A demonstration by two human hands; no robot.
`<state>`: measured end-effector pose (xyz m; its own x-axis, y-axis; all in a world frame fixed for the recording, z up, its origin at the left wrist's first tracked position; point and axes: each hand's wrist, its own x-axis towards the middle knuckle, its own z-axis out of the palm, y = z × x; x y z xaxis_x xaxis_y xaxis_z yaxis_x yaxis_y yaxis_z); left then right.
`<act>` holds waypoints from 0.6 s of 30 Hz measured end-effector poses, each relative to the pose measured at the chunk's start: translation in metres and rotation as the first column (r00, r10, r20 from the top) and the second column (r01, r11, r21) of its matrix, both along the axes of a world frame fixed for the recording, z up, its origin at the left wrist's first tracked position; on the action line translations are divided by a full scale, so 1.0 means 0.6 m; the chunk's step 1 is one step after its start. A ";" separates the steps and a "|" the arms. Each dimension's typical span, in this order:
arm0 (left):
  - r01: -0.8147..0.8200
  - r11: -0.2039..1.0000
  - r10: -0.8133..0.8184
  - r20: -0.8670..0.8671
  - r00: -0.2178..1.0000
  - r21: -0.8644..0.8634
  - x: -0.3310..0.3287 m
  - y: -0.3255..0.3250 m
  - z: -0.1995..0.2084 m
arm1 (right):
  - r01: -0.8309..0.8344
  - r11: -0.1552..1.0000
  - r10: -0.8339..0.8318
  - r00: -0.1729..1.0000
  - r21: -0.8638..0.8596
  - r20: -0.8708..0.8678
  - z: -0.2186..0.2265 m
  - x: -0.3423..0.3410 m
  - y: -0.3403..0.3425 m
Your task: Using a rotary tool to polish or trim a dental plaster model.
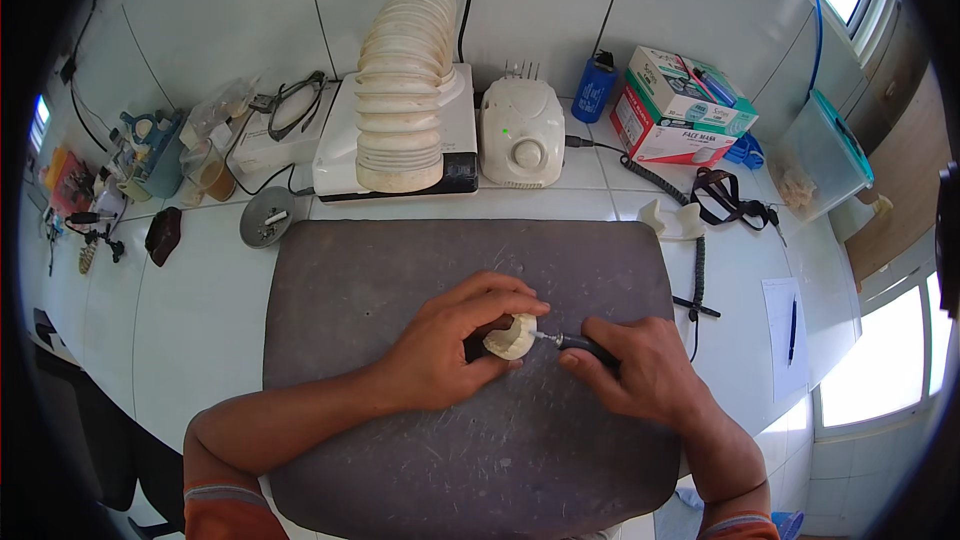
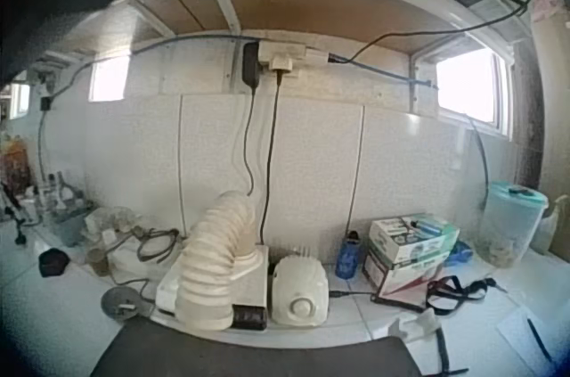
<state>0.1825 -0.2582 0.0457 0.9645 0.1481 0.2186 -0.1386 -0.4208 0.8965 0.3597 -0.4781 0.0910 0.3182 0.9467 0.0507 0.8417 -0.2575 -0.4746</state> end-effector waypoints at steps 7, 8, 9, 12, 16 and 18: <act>0.005 1.000 -0.006 -0.024 1.000 -0.031 0.000 0.001 0.000 | -0.026 1.000 0.026 0.999 0.016 0.018 -0.004 0.001 0.000; 0.003 0.999 -0.003 -0.023 1.000 -0.036 0.000 0.001 -0.001 | -0.048 0.999 0.048 0.998 0.015 0.035 -0.005 0.000 0.000; -0.001 0.999 0.000 -0.023 1.000 -0.042 0.000 0.001 -0.001 | -0.034 0.999 0.034 0.999 0.023 0.019 -0.005 0.001 0.000; -0.001 0.999 0.000 -0.019 1.000 -0.038 0.000 0.000 -0.001 | -0.018 1.000 0.018 1.000 0.022 0.008 -0.005 0.002 -0.001; 0.005 0.999 -0.006 -0.021 1.000 -0.038 -0.001 0.001 0.000 | -0.027 1.000 0.026 1.000 0.015 0.011 -0.003 0.002 -0.001; 0.005 0.999 -0.005 -0.013 1.000 -0.044 0.000 0.001 -0.001 | -0.017 1.000 0.017 1.000 0.009 0.002 -0.002 0.001 -0.001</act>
